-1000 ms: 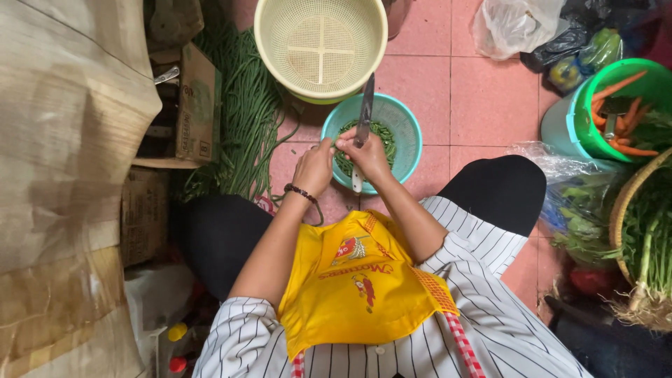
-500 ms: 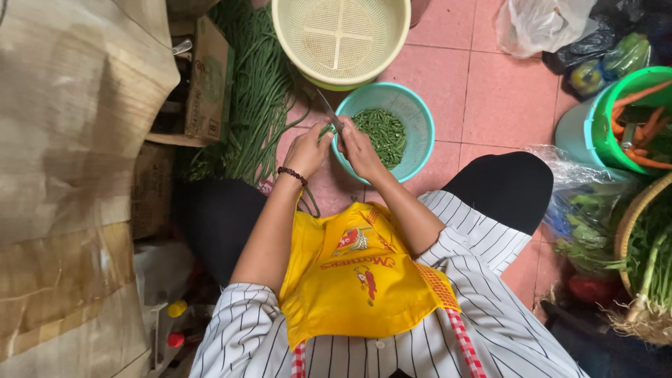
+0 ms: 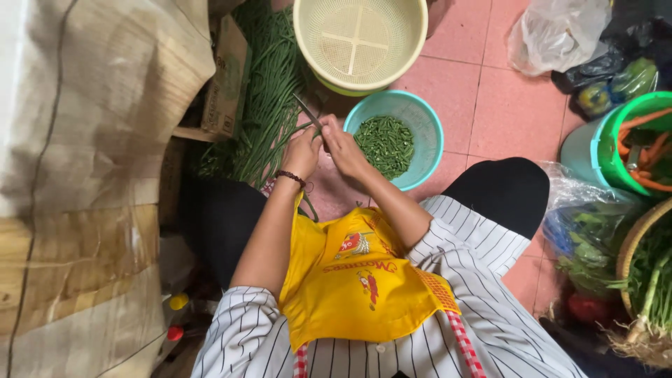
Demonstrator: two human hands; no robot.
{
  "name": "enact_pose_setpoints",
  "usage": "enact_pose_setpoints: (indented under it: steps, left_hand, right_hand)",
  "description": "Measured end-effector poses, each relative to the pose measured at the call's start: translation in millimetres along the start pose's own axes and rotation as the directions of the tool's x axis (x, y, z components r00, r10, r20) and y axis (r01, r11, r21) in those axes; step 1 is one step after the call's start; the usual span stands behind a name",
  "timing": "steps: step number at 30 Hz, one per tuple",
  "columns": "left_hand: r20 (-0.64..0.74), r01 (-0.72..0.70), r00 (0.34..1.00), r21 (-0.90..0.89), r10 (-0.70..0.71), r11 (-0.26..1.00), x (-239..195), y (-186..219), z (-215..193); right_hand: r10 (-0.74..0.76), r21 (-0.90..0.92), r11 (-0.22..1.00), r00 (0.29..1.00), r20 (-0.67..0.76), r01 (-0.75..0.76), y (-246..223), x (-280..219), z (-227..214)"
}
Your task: Cutting yardlong beans into small pieces using a knife and placing them into a bowl.
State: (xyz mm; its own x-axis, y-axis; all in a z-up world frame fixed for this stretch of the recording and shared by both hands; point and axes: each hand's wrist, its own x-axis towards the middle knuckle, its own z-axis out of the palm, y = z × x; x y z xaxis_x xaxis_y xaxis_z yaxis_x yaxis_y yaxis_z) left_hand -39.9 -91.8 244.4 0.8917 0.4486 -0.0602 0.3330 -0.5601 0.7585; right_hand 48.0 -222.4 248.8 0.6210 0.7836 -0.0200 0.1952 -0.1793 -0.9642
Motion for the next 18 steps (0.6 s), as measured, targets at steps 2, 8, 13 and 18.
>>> enact_pose_setpoints:
  steps: [2,8,13,18]
  left_hand:
    - [-0.051,-0.062,0.997,-0.020,0.061,0.998,3.7,-12.9,-1.2]
    - [-0.027,0.133,0.991,0.078,-0.131,0.988,3.6,-12.1,-33.7]
    - [-0.086,0.120,0.989,-0.003,-0.120,0.993,13.7,-30.6,-35.2]
    - [-0.062,-0.247,0.969,-0.202,0.239,0.948,23.6,-24.7,20.3]
  right_hand:
    - [-0.014,-0.007,1.000,1.000,0.011,0.014,14.4,13.8,12.3]
    - [0.007,0.050,0.999,0.997,0.081,-0.011,40.2,57.4,42.9]
    - [0.199,-0.023,0.980,0.979,0.043,-0.198,-46.7,45.8,12.1]
    - [-0.160,-0.077,0.984,0.987,-0.021,0.158,6.2,23.5,-34.9]
